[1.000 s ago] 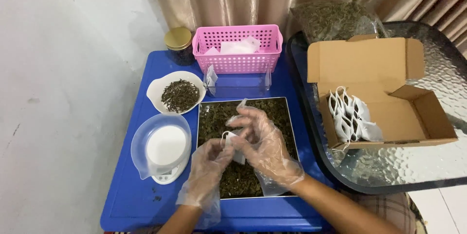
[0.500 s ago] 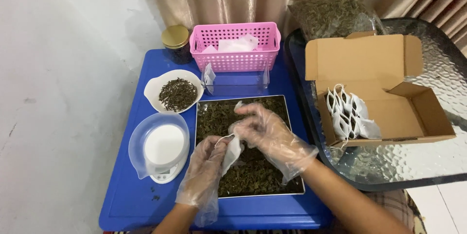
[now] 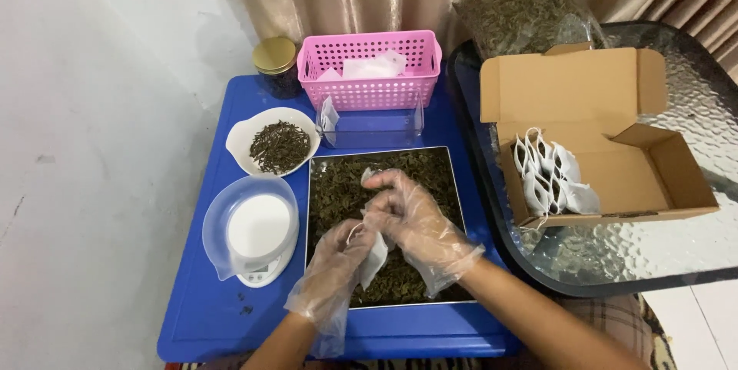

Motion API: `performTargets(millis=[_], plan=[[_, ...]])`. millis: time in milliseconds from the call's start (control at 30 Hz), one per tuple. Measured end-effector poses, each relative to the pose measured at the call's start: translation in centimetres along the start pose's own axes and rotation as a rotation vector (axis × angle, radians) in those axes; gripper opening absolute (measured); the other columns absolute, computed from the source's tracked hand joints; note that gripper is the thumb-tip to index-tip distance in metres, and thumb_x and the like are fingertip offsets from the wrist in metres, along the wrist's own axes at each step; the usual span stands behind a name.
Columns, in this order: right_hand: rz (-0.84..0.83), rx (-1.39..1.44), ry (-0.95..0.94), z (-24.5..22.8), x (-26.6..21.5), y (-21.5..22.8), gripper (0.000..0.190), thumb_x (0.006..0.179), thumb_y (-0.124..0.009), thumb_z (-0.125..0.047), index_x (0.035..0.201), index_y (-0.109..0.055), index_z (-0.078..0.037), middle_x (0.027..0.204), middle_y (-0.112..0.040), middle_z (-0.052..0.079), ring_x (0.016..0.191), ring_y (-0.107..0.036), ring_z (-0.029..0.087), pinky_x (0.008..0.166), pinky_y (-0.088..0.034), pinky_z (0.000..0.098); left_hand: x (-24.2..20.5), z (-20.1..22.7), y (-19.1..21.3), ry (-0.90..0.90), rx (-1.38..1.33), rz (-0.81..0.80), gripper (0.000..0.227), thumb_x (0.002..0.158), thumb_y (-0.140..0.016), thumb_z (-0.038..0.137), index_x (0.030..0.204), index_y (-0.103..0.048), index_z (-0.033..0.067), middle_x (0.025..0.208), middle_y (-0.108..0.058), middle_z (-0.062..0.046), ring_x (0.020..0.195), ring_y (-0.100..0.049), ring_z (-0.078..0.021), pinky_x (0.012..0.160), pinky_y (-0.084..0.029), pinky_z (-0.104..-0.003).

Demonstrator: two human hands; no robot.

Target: Manually filling small tea bags with loose tea leaves from a tray and organizing them into a box.

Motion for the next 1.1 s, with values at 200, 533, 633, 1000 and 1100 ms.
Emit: performTargets(millis=[200, 533, 633, 1000, 1100], plan=[[0.035, 0.029, 0.029, 2.6, 0.5, -0.6, 0.029, 0.088, -0.070, -0.002, 0.113, -0.057, -0.008, 0.076, -0.069, 0.004, 0.071, -0.068, 0.015, 0.072, -0.058, 0.0314, -0.8, 1.2, -1.2, -0.058, -0.138, -0.163, 0.022, 0.102, -0.065, 0.011, 0.081, -0.058, 0.0084, 0.065, -0.057, -0.002, 0.047, -0.046, -0.0080, 0.042, -0.040, -0.021], [0.141, 0.080, -0.124, 3.4, 1.4, -0.6, 0.029, 0.085, -0.070, 0.009, 0.103, -0.055, -0.008, 0.080, -0.071, 0.012, 0.068, -0.073, 0.023, 0.060, -0.061, 0.0350, -0.5, 0.5, -1.4, -0.081, 0.076, -0.017, 0.023, 0.097, -0.068, 0.028, 0.084, -0.067, 0.0090, 0.078, -0.063, -0.003, 0.077, -0.060, -0.0148, 0.079, -0.051, -0.033], [0.116, 0.029, -0.108, 4.0, 1.7, -0.5, 0.029, 0.083, -0.069, 0.008, 0.103, -0.056, -0.009, 0.079, -0.073, 0.011, 0.069, -0.074, 0.022, 0.060, -0.061, 0.0344, -0.6, 0.6, -1.6, -0.011, -0.004, 0.055, 0.020, 0.091, -0.072, 0.027, 0.098, -0.069, 0.0075, 0.094, -0.067, -0.006, 0.090, -0.062, -0.0170, 0.087, -0.051, -0.034], [0.027, -0.152, 0.192, 0.7, 1.2, -0.2, 0.020, 0.091, -0.070, -0.010, 0.110, -0.065, -0.013, 0.107, -0.071, 0.005, 0.093, -0.070, 0.017, 0.087, -0.062, 0.0278, -1.6, 5.2, -1.1, 0.051, 0.395, 0.462, 0.022, 0.087, -0.061, 0.025, 0.087, -0.073, 0.0070, 0.097, -0.076, -0.007, 0.094, -0.067, -0.0194, 0.081, -0.054, -0.037], [0.004, -0.428, 0.174, 0.4, 0.6, -0.6, 0.021, 0.085, -0.079, -0.021, 0.105, -0.071, -0.021, 0.087, -0.072, -0.002, 0.071, -0.067, 0.010, 0.059, -0.061, 0.0180, -1.5, 3.9, -0.1, 0.112, 0.492, 0.616, 0.028, 0.084, -0.066, 0.038, 0.104, -0.075, 0.0203, 0.103, -0.074, -0.006, 0.104, -0.066, -0.0233, 0.090, -0.052, -0.042]])
Point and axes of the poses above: each hand's wrist, its own x-axis towards the middle knuckle, its own y-axis out of the back of the hand, z = x × y, the point moved 2 cm from there along x, towards the middle knuckle
